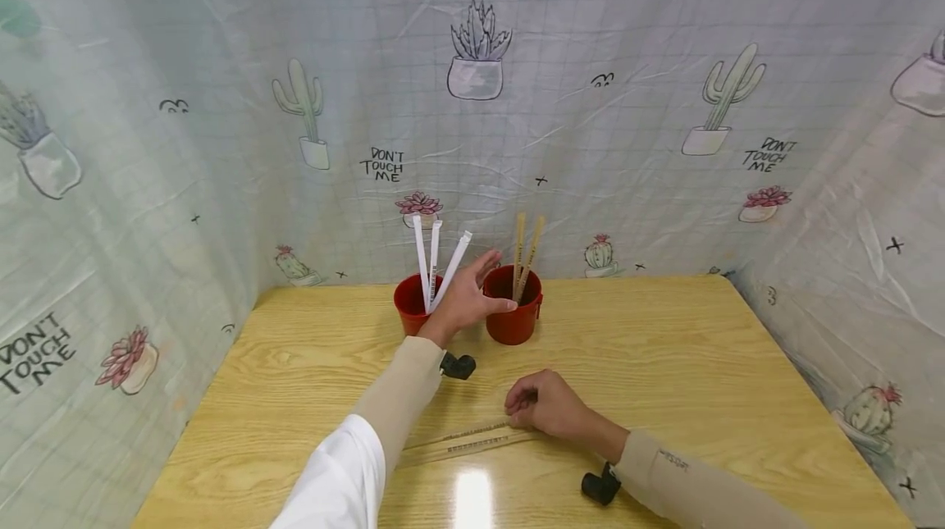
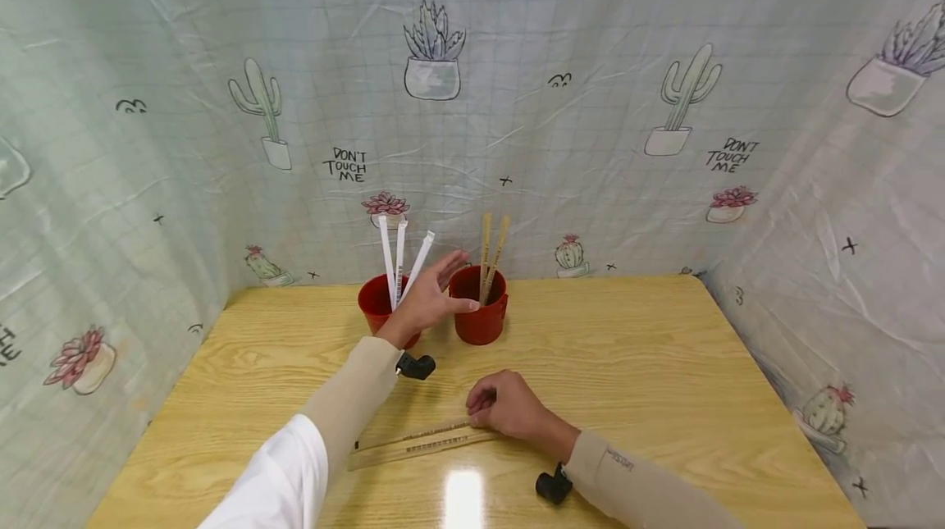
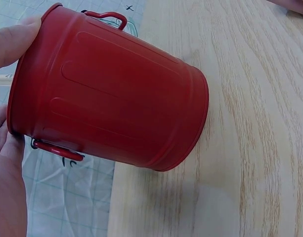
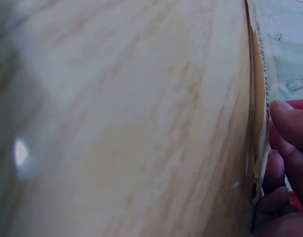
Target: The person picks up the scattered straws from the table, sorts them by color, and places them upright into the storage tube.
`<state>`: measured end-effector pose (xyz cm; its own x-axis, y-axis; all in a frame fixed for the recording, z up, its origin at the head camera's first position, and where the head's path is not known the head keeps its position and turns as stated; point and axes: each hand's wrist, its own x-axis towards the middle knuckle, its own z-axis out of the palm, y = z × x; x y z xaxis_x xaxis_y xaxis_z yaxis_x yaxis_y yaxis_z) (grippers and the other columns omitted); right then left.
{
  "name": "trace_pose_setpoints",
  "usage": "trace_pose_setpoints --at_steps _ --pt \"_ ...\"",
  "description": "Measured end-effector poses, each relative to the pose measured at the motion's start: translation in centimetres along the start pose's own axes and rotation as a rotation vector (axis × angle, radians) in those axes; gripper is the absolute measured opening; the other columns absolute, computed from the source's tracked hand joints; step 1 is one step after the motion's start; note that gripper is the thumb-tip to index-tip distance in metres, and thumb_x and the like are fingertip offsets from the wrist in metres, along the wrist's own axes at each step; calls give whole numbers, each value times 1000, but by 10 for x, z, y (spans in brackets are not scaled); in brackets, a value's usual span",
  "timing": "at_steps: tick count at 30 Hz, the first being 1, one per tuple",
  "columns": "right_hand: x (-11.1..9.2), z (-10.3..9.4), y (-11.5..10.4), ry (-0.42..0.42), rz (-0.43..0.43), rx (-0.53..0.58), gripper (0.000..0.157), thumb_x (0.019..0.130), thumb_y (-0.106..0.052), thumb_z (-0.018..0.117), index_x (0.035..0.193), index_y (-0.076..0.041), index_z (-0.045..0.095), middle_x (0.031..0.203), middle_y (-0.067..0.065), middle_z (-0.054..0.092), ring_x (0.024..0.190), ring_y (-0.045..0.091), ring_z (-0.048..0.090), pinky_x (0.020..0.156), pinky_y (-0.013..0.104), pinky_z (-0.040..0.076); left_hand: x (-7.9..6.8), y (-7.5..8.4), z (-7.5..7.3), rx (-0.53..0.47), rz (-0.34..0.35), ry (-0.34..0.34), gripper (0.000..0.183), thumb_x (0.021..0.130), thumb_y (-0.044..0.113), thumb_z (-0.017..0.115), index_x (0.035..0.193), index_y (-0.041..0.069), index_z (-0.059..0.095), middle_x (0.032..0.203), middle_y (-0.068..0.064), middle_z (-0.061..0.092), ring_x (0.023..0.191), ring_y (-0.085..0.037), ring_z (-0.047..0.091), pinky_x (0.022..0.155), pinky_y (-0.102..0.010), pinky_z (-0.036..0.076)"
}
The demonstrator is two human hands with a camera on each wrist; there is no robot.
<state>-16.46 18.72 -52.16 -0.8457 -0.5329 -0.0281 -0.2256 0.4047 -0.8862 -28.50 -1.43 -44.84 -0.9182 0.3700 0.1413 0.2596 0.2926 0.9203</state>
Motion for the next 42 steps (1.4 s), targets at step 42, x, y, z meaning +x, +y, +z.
trace_pose_setpoints --at_steps 42 --pt "-24 -53 11 -206 -220 -379 13 95 -6 72 88 -17 72 85 -11 62 77 -3 49 72 18 48 2 4 -2 37 -18 -3 100 84 16 87 165 10 28 169 -5 38 158 -29 35 128 -48 34"
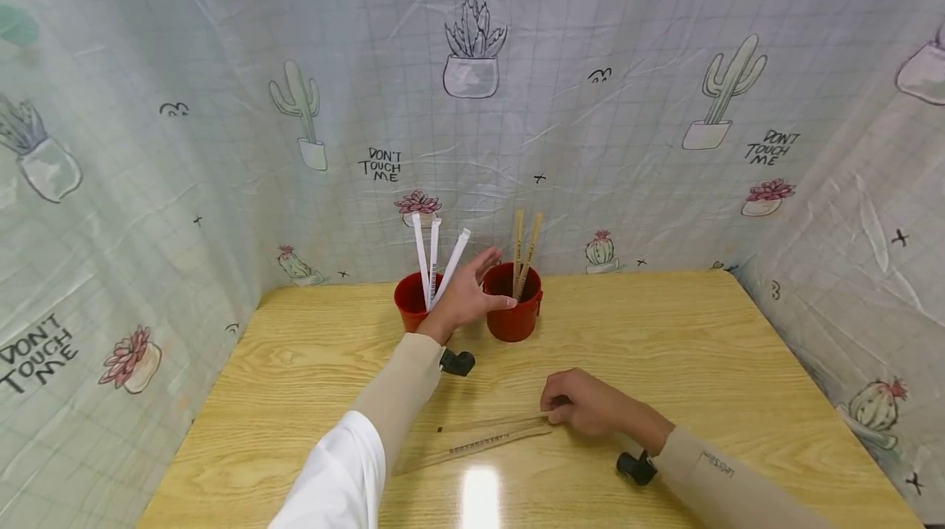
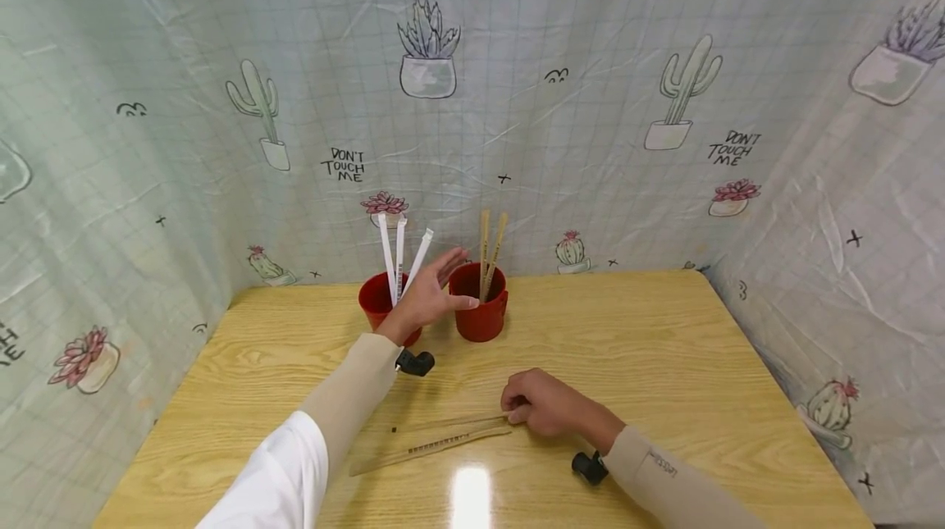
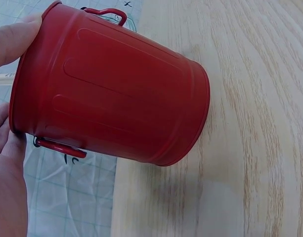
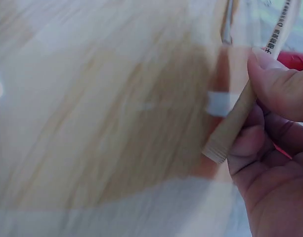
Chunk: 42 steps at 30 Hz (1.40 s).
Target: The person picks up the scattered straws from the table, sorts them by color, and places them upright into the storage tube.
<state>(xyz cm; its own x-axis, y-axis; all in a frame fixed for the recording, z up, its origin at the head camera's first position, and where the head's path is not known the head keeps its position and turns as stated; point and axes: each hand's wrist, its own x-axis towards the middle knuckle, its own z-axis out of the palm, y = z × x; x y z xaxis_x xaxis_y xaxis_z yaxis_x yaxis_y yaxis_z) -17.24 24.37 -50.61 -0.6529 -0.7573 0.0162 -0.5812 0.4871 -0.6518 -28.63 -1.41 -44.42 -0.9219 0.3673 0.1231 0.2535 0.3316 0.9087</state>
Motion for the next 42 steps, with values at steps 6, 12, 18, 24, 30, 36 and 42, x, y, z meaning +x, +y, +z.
trace_pose_setpoints --at_steps 6,12,18,24,30,36,42 --pt "-13 -14 2 95 -1 107 5 95 -9 73 91 -12 72 85 -9 62 78 -1 50 71 20 47 0 0 0 -8 8 -4 100 84 15 87 165 9 28 170 -9 37 158 -30 35 128 -48 35" --pt "-8 -26 -5 252 -18 193 5 93 -2 74 92 -6 70 86 0 66 80 2 55 72 21 53 1 -3 2 -22 25 -7 99 85 13 86 165 7 28 170 -12 36 158 -31 35 129 -49 33" --pt "6 -37 -14 402 8 302 4 93 1 72 93 -4 72 86 10 69 76 5 57 68 24 54 0 -1 3 -16 22 -11 100 84 11 86 165 9 28 170 -10 37 158 -30 35 127 -48 36" --pt "17 -49 -20 528 52 325 4 94 0 72 91 0 70 80 13 65 64 7 51 57 25 46 2 -1 5 -3 14 -25 101 84 17 87 165 9 27 170 -8 37 158 -29 35 128 -47 34" --pt "31 -62 -25 595 91 342 6 95 -2 72 90 -1 69 80 14 65 64 9 50 57 25 44 3 -1 3 0 12 -11 100 84 16 87 165 9 29 169 -7 39 157 -29 38 127 -47 36" --pt "45 -72 -26 655 112 333 8 96 -5 73 89 -2 70 79 13 63 65 11 50 59 27 44 2 -3 1 6 18 5 100 83 15 87 164 8 30 168 -8 40 156 -29 39 127 -46 36" --pt "58 -81 -32 699 127 325 12 98 -10 71 91 0 73 79 15 64 65 14 51 63 29 47 3 -4 2 16 4 3 99 83 17 87 164 10 30 169 -6 40 156 -28 39 126 -46 37"
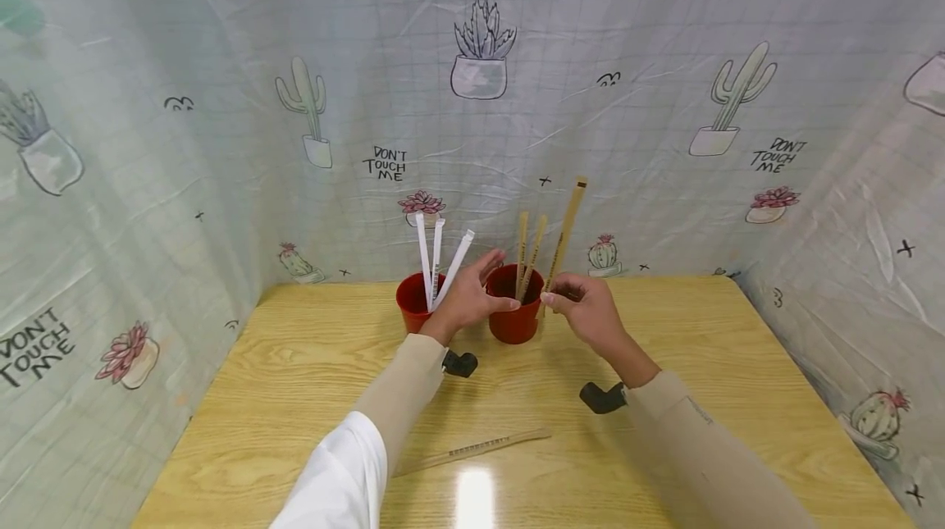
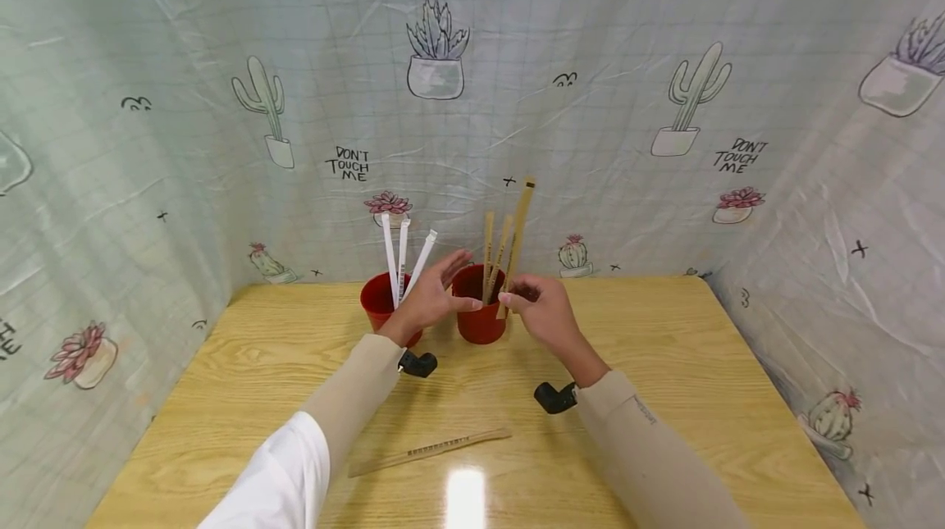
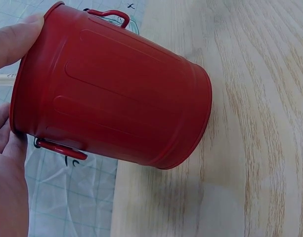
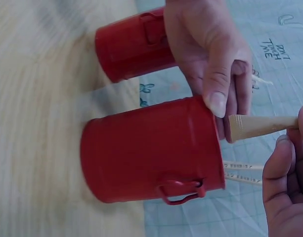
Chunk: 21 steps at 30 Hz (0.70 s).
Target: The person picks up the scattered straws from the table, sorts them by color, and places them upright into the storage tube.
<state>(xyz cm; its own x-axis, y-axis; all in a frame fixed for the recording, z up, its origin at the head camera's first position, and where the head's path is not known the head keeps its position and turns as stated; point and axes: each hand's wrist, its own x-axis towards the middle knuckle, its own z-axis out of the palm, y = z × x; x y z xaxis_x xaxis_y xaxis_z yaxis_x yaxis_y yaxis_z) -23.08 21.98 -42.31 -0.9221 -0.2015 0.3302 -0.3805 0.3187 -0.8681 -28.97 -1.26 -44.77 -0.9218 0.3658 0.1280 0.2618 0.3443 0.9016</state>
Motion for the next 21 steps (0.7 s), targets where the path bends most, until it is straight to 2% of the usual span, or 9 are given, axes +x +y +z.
trace_pose_setpoints --at_steps 4,9,16,21 --pt "10 2 -5 38 7 -27 13 99 -11 71 91 -1 74 82 20 67 67 15 56 64 30 50 0 0 -1 -3 7 -8 100 84 17 87 165 9 29 169 -9 38 157 -29 38 127 -47 37" --pt "20 3 -6 54 0 -42 15 100 -11 69 90 0 72 84 26 66 66 17 52 64 31 47 0 1 0 12 0 -14 101 83 19 87 165 10 29 168 -9 40 156 -28 39 127 -47 37" --pt "32 4 -5 82 41 -67 15 101 -11 68 92 1 72 82 15 66 72 21 56 66 33 48 -1 1 0 24 17 -13 99 83 18 87 164 9 31 168 -8 41 156 -27 40 127 -45 36" --pt "44 4 -6 109 113 -64 15 101 -11 68 99 3 73 92 19 69 79 25 60 70 33 51 -2 1 -1 29 13 -6 99 83 18 87 164 10 31 168 -5 42 156 -26 41 127 -44 37"
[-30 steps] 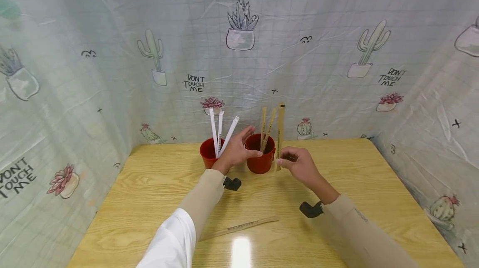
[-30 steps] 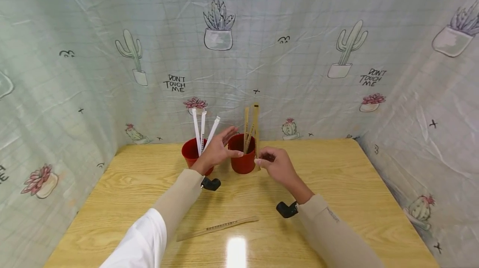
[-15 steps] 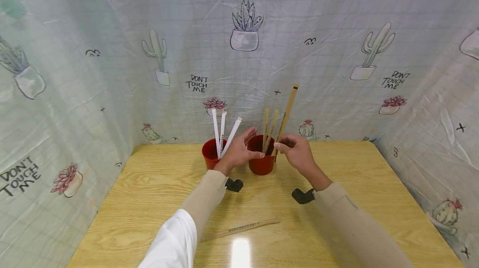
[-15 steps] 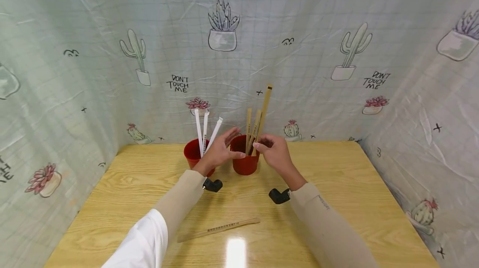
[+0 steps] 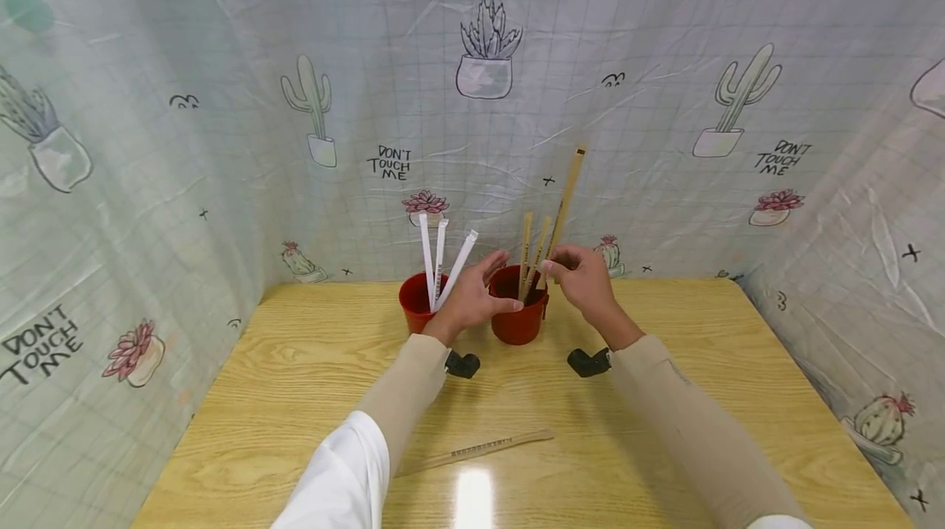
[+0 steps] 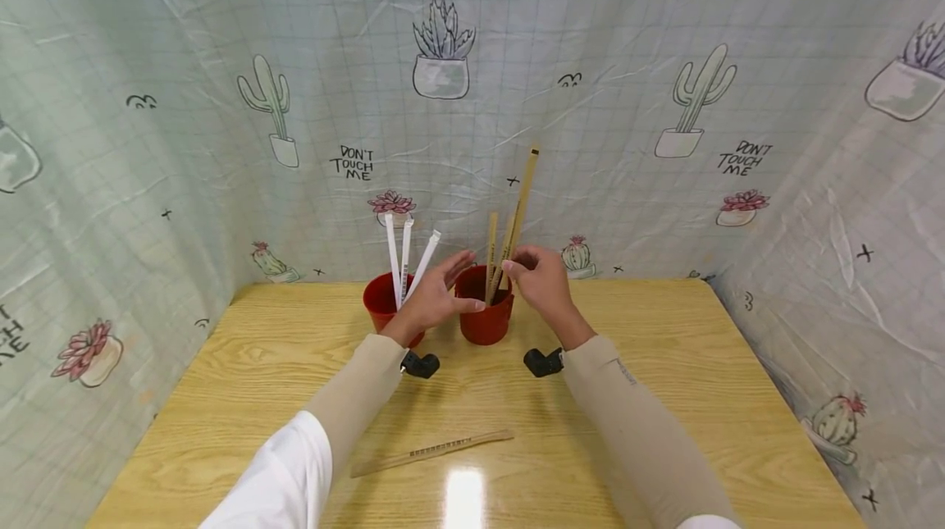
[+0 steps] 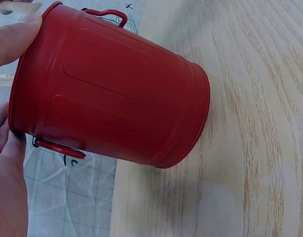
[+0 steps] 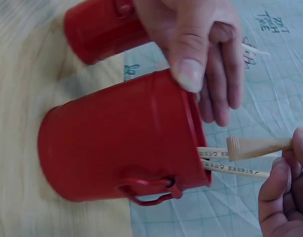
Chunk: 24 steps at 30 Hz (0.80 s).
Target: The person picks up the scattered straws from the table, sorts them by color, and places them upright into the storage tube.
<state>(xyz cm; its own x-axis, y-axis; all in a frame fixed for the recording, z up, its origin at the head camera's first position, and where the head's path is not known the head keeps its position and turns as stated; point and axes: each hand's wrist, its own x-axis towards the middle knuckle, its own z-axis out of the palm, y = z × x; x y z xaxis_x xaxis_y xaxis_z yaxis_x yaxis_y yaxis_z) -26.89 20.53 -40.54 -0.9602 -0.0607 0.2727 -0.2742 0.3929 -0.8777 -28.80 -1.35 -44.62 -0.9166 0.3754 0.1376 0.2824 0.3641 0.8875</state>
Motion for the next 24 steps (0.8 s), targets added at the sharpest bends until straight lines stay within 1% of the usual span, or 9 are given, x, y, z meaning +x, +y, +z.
trace_pose_setpoints --at_steps 3,6,10,15,18,24 --pt "7 1 -2 18 60 -22 16 101 -13 68 104 2 73 99 17 71 82 22 62 72 31 53 0 0 -1 -1 4 1 98 83 18 87 164 9 31 168 -7 41 156 -27 40 127 -45 37" --pt "10 2 -5 29 106 -36 17 101 -15 68 107 1 73 103 16 70 82 20 62 71 30 52 0 0 -1 -2 9 0 98 84 18 87 164 8 31 168 -9 41 156 -27 41 127 -45 36" --pt "12 5 -9 38 132 -62 16 100 -16 70 103 -1 73 99 15 69 83 23 61 70 31 51 0 -1 -1 5 2 4 98 84 19 87 164 8 31 168 -7 41 155 -27 41 127 -45 37" --pt "10 9 -6 36 158 -110 14 99 -15 71 94 -2 73 90 11 67 83 25 58 68 33 47 0 0 -1 16 -3 2 98 84 18 87 164 10 31 167 -5 42 155 -25 41 127 -43 38" --pt "9 12 -1 33 158 -99 14 98 -14 71 93 -1 74 90 12 69 81 25 56 67 33 46 0 1 -1 18 -4 2 98 83 17 87 164 10 32 167 -5 42 155 -25 42 127 -43 38" --pt "6 18 8 47 185 -76 15 98 -16 71 94 -2 76 91 10 70 81 22 57 66 31 46 0 1 0 11 -4 -4 98 83 18 87 164 10 32 167 -7 42 155 -27 41 126 -46 38"
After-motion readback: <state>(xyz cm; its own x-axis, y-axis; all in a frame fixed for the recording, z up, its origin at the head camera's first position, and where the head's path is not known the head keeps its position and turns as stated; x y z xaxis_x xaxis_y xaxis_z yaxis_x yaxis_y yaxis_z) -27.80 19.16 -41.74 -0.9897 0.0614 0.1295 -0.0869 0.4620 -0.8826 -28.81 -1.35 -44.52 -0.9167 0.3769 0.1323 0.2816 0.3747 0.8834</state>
